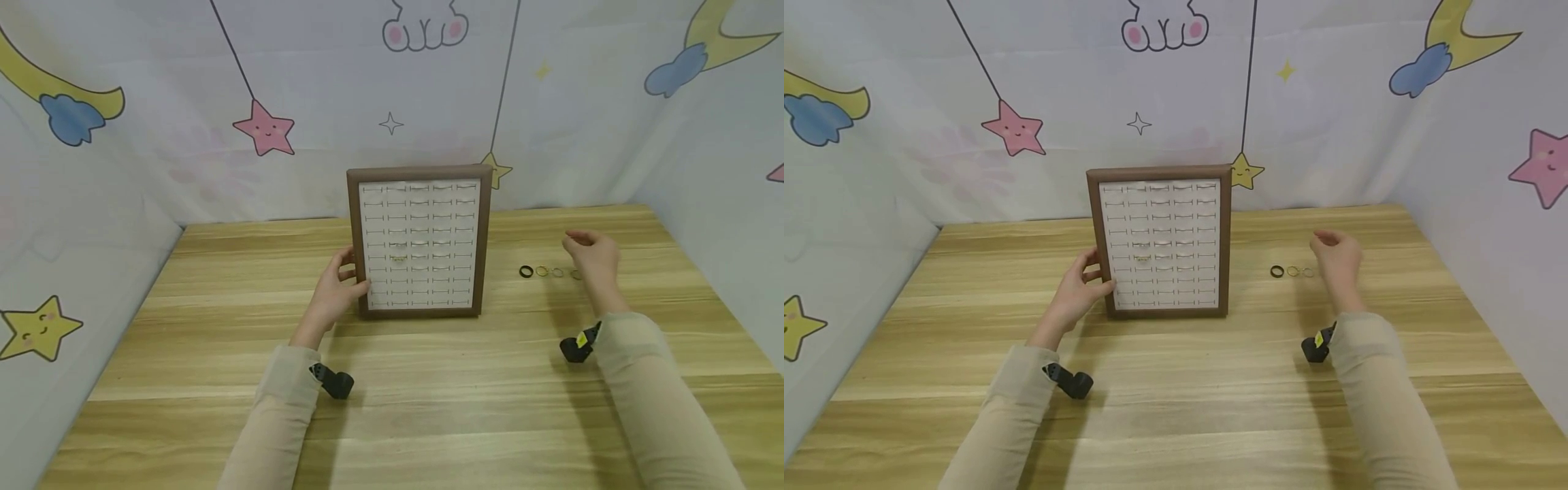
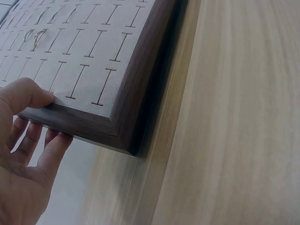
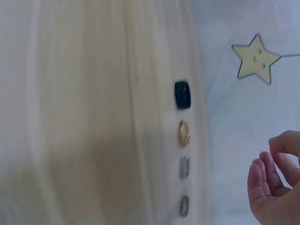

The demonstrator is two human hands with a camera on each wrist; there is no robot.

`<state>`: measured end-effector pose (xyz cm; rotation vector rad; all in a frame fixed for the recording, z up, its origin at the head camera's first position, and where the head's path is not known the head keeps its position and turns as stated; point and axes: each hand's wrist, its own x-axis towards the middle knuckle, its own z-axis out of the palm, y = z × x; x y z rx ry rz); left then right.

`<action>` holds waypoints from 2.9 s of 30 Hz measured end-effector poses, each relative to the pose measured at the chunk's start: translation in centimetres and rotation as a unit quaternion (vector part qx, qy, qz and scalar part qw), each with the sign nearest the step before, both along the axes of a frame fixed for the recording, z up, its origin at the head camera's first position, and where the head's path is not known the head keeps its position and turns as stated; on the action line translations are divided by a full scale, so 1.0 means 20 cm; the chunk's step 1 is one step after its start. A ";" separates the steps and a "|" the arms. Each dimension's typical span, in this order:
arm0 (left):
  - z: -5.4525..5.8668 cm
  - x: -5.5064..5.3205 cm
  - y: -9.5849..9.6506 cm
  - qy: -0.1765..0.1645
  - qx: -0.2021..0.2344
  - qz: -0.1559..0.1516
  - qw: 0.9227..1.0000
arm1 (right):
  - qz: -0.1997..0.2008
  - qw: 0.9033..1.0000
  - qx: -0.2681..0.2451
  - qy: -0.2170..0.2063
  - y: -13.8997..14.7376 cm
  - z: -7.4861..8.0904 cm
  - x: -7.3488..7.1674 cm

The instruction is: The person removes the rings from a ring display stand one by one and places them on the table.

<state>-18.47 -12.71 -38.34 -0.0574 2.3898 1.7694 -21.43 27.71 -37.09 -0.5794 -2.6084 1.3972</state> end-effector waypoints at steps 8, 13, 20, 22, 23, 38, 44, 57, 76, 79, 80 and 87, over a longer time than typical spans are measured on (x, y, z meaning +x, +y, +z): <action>-0.01 -0.01 0.00 -0.004 0.005 -0.003 1.000 | 0.000 0.996 -0.027 0.085 -0.16 0.11 -0.02; -0.01 -0.01 0.00 -0.004 0.007 -0.005 1.000 | 0.016 0.989 -0.040 0.143 -0.28 0.18 0.00; -0.01 -0.01 0.00 -0.003 0.004 -0.007 1.000 | 0.059 0.975 -0.037 0.210 -0.44 0.25 0.02; -0.01 -0.01 0.00 -0.002 0.003 -0.007 1.000 | 0.074 0.970 -0.028 0.228 -0.49 0.26 0.03; -0.01 -0.01 0.00 -0.003 0.003 -0.007 1.000 | 0.082 0.968 -0.025 0.236 -0.51 0.27 0.04; -0.01 -0.01 -0.01 -0.003 0.001 -0.005 1.000 | 0.212 0.934 0.060 0.279 -0.80 0.27 0.11; -0.01 -0.01 -0.01 -0.002 0.003 -0.007 1.000 | 0.252 0.925 0.093 0.268 -0.89 0.25 0.13; -0.01 -0.01 -0.01 0.000 0.012 -0.004 1.000 | 0.294 0.911 0.160 0.238 -1.03 0.20 0.12; -0.01 -0.01 -0.01 0.000 0.013 -0.014 1.000 | 0.276 0.880 0.262 0.283 -1.11 0.15 0.13; -0.01 -0.01 -0.01 0.001 0.012 -0.013 1.000 | 0.268 0.883 0.256 0.288 -1.12 0.14 0.12; -0.01 -0.01 -0.01 0.001 0.012 -0.013 1.000 | 0.265 0.884 0.255 0.288 -1.12 0.14 0.12; -0.01 -0.01 -0.01 0.001 0.010 -0.010 1.000 | 0.254 0.889 0.258 0.280 -1.13 0.15 0.13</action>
